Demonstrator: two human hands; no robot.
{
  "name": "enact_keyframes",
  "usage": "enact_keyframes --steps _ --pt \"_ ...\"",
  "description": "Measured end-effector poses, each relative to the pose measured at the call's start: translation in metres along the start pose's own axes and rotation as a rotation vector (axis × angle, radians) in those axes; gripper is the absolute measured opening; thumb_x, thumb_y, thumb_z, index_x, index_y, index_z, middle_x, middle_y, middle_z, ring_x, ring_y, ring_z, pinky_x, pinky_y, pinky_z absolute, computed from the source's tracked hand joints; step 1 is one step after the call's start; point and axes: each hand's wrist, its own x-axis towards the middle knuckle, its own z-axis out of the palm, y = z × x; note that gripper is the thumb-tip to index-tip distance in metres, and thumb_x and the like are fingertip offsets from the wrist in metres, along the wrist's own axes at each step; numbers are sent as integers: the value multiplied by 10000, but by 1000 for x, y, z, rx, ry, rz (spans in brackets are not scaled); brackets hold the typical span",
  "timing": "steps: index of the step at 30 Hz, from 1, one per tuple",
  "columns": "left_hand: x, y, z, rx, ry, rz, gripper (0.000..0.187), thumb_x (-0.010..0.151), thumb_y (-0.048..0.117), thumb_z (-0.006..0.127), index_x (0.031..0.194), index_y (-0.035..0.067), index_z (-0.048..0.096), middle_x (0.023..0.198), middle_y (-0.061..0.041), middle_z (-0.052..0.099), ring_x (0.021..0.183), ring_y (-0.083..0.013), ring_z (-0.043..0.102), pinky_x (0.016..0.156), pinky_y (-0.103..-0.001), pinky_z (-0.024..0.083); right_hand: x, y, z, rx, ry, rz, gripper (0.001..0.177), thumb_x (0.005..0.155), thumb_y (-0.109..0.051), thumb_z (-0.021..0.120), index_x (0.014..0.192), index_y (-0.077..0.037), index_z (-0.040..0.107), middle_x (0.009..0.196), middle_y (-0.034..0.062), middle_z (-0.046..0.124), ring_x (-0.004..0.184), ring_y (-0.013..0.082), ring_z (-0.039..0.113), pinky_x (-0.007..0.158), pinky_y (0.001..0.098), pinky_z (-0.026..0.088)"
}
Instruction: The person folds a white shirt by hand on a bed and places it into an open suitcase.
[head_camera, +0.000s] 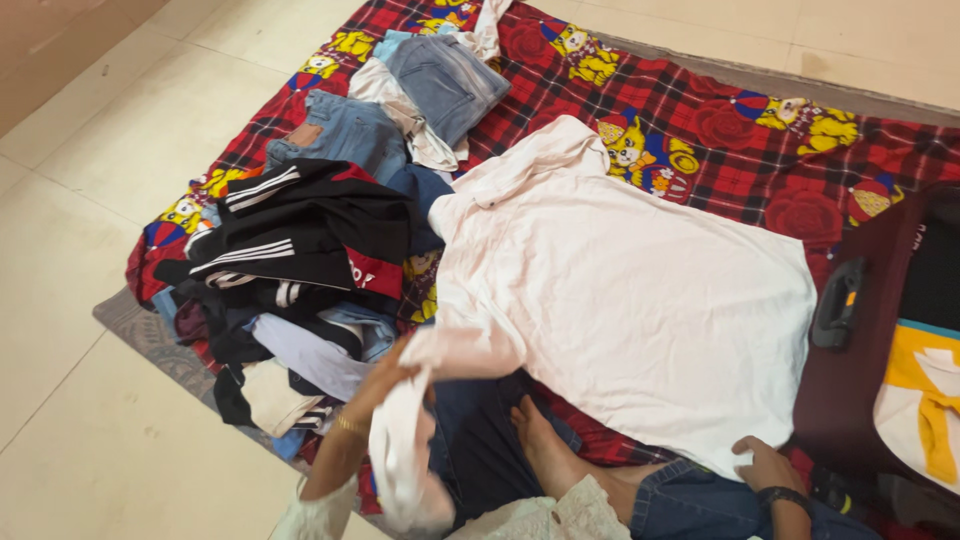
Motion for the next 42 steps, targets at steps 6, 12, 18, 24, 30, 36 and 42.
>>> enact_keyframes --steps 6,12,18,24,30,36,42 --pt "101 78 30 -442 -22 -27 452 897 241 609 1308 61 549 961 -144 729 784 -237 704 687 -350 569 22 0 -11 1029 135 -139 234 953 73 616 1173 46 690 1108 293 648 953 380 723 802 471 635" --pt "232 118 53 -664 30 -18 322 938 313 605 1114 53 674 961 -92 743 846 -231 720 774 -366 598 66 -11 -36 1762 342 -240 257 1047 57 483 1285 132 546 1263 207 611 1089 376 681 973 460 589" --pt "377 110 73 -650 -11 193 252 949 272 668 1071 53 680 979 -88 731 912 -234 707 851 -379 587 119 -9 -35 1942 352 -181 458 993 80 438 1436 180 371 1332 262 527 1227 476 634 1043 535 538" --pt "484 106 101 -371 215 113 318 985 325 698 1090 26 662 833 -69 591 732 -231 581 609 -385 474 153 -16 -39 1852 306 -190 564 1006 54 491 1521 172 294 1313 327 501 1233 452 624 1031 527 548" --pt "450 34 65 558 350 356 671 895 463 706 1397 51 533 1144 -170 721 933 -301 716 766 -407 557 126 -47 -50 1462 276 162 816 904 41 583 1592 -53 155 1282 327 550 1134 488 628 953 518 544" --pt "310 -14 5 1427 276 190 724 771 493 789 1375 138 607 1300 -155 658 1205 -324 605 983 -625 389 71 -24 -20 496 425 345 879 850 -333 788 1581 -52 389 1201 324 691 1058 454 709 921 502 554" --pt "284 -56 -39 1294 238 120 493 736 393 802 1169 166 742 1220 -123 709 1126 -329 667 976 -531 489 56 -32 3 535 489 417 727 899 -418 680 1522 -101 480 1100 335 733 1051 492 695 963 538 518"
